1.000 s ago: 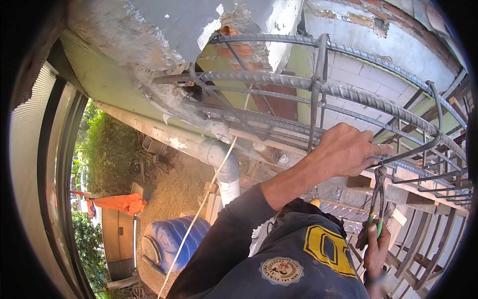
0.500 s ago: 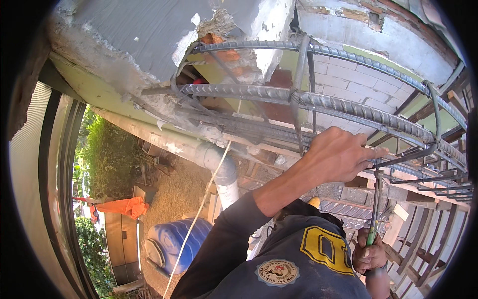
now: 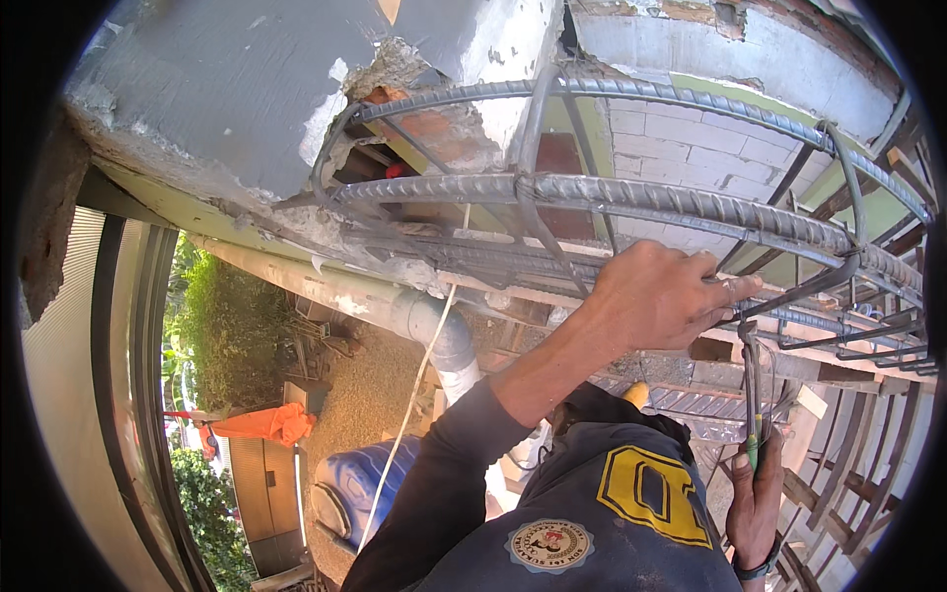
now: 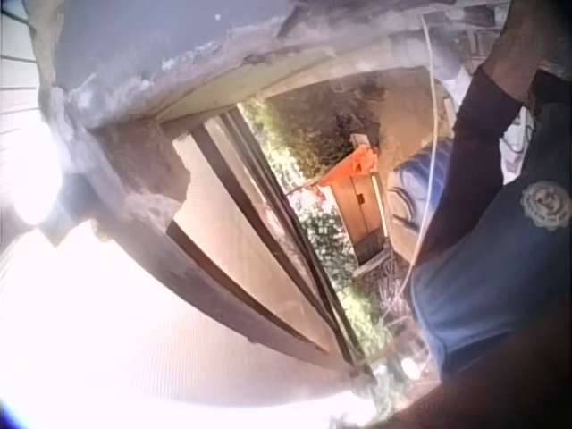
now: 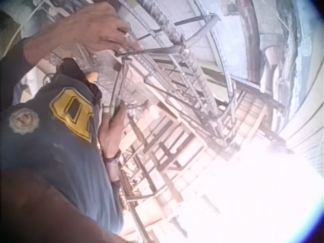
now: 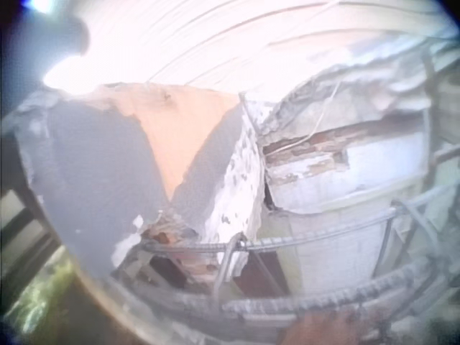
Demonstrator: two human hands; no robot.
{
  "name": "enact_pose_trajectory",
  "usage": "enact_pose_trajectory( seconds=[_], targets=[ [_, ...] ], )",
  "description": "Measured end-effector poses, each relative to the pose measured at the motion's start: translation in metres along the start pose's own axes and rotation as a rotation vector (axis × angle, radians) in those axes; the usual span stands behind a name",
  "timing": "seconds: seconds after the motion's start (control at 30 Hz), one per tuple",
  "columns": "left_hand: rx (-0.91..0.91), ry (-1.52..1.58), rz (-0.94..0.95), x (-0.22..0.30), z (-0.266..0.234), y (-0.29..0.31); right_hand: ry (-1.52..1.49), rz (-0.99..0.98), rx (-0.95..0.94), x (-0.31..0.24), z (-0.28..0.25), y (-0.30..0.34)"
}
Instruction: The person secures a rebar cage into a wall opening by hand and using pliers to twist wire ties.
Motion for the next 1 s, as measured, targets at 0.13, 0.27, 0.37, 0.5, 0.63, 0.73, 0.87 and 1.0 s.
enact_pose_trajectory(
  seconds=[0.13,0.27,0.37,0.5,0.63,0.73,0.87,1.0],
  targets=[
    [0.044,-0.023,0.026,-0.001,0.008,-0.002,-0.036,0.017,0.097,-0.005,0.005,0.002],
    [0.067,-0.037,0.053,-0.002,0.008,0.004,-0.113,0.038,0.072,-0.012,0.005,0.005],
    [0.054,-0.061,0.055,0.000,0.008,0.003,-0.407,0.002,0.038,-0.009,0.006,0.002],
    [0.069,-0.068,0.065,0.000,0.009,0.003,-1.239,0.214,-0.345,-0.003,0.032,0.002],
    [0.084,-0.084,0.072,-0.001,0.006,0.005,-1.942,0.359,-0.847,-0.004,0.041,0.002],
    [0.128,-0.052,0.047,0.000,0.008,0.007,-1.719,-0.015,-0.755,-0.001,0.048,-0.002],
    [0.115,-0.062,-0.006,0.002,0.009,0.014,-0.994,0.142,-0.560,0.013,0.035,-0.007],
    [0.120,-0.072,0.012,0.003,0.007,0.008,-0.472,0.086,-0.137,0.019,0.037,-0.004]
  ],
)
Point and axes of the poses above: each hand's wrist, its own y-axis away from the middle knuckle, its own z-axis out of the palm, x = y × z, the point moved 2 cm from there along -y, towards the middle knuckle, and after that the axes turned 7 degrees about y, right-handed, at the moved point
